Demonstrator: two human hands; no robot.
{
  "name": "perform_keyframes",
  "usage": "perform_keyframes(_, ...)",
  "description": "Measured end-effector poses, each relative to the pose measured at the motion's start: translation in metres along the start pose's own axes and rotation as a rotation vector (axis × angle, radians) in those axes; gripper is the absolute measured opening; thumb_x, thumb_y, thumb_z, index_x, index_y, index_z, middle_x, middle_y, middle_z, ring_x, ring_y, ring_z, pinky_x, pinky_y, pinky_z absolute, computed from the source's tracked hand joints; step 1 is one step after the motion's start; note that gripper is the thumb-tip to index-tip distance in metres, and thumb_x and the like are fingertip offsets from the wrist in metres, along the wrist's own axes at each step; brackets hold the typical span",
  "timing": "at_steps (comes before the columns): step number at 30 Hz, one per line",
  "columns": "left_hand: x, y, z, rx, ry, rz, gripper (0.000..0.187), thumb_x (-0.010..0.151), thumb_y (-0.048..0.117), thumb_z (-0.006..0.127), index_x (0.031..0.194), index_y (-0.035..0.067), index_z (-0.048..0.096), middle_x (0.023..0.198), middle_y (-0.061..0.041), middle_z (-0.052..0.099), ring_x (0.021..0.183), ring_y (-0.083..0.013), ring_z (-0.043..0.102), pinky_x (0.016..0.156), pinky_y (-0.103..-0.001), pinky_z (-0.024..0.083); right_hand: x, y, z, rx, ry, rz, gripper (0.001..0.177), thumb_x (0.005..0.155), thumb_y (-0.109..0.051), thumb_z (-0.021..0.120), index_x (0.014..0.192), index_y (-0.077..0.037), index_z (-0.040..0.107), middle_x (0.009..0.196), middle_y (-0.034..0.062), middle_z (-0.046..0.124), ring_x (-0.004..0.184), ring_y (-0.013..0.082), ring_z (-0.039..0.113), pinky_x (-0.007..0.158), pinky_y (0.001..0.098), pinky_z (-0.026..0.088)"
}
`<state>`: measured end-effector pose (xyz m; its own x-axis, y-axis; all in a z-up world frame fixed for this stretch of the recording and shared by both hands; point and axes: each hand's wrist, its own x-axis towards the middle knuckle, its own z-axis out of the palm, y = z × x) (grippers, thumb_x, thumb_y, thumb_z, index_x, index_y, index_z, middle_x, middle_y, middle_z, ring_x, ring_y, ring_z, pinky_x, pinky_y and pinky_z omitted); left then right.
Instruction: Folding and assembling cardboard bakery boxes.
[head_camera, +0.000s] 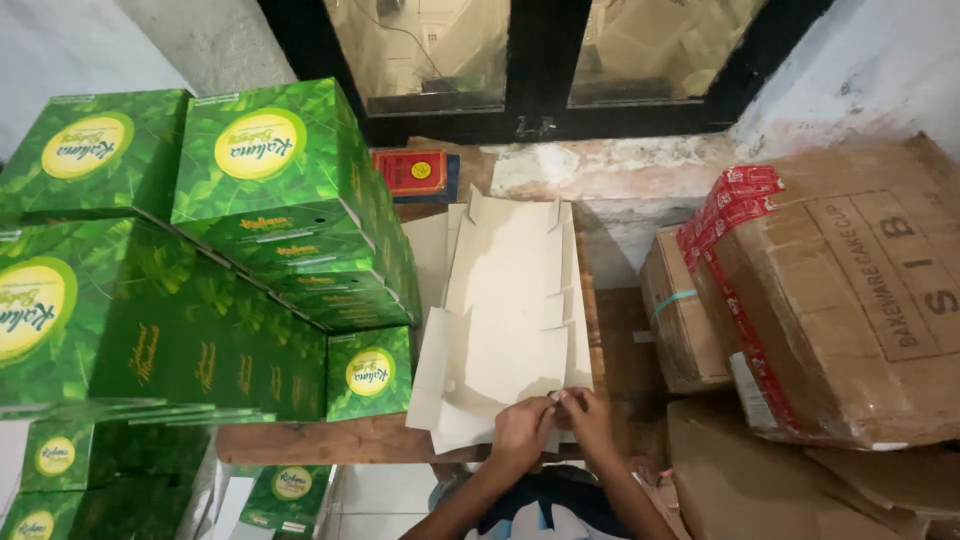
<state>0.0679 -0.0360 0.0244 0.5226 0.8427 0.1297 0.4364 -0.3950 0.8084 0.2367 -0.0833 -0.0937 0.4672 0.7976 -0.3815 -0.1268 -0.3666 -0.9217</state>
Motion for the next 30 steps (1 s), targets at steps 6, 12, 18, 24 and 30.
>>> perform_keyframes(6,-0.006,0.026,0.004,-0.031,-0.062,-0.089,0.013,0.097,0.014,0.062,0.104,0.005,0.067,0.092,-0.02,0.07,0.086,-0.0422,0.067,0.076,-0.051,0.052,0.047,0.031,-0.03,-0.194,-0.22,-0.033,0.024,0.093,-0.018,0.072,0.09,0.005,0.077,0.078,0.0066,0.072,0.07,0.0133,0.062,0.064,0.0303,0.051)
perform_keyframes(12,-0.002,0.026,0.02,-0.122,0.168,-0.067,0.009,0.095,0.009,0.066,0.099,0.002,0.067,0.09,-0.022,0.07,0.084,-0.0437,0.068,0.072,-0.049,0.053,0.037,-0.014,-0.028,-0.091,-0.187,0.183,0.02,0.091,-0.017,0.071,0.09,0.002,0.075,0.073,0.0061,0.071,0.059,0.0152,0.065,0.053,0.03,0.05)
perform_keyframes(18,0.014,0.036,0.013,-0.167,0.295,-0.241,0.01,0.09,0.006,0.066,0.097,-0.001,0.065,0.087,-0.023,0.071,0.079,-0.0381,0.072,0.07,-0.044,0.056,0.035,-0.026,-0.04,0.084,-0.275,0.297,0.018,0.092,-0.018,0.072,0.089,0.0,0.072,0.074,0.0054,0.067,0.061,0.0177,0.065,0.055,0.0329,0.051)
perform_keyframes(24,0.024,-0.008,0.045,-0.105,0.224,-0.438,0.022,0.08,0.013,0.08,0.075,-0.002,0.064,0.068,-0.021,0.07,0.064,-0.0353,0.071,0.06,-0.043,0.055,0.03,-0.016,-0.038,-0.027,-0.416,0.207,0.013,0.087,-0.016,0.07,0.091,-0.004,0.075,0.08,-0.001,0.073,0.073,0.0112,0.064,0.067,0.0305,0.053)
perform_keyframes(30,0.035,-0.009,0.055,-0.408,0.188,-0.665,0.023,0.079,0.013,0.086,0.074,-0.001,0.068,0.069,-0.013,0.074,0.059,-0.0174,0.071,0.055,-0.033,0.058,0.041,0.0,-0.041,-0.003,-0.42,0.121,0.018,0.089,-0.021,0.076,0.088,-0.003,0.077,0.076,0.0008,0.069,0.065,0.0109,0.055,0.06,0.0273,0.045)
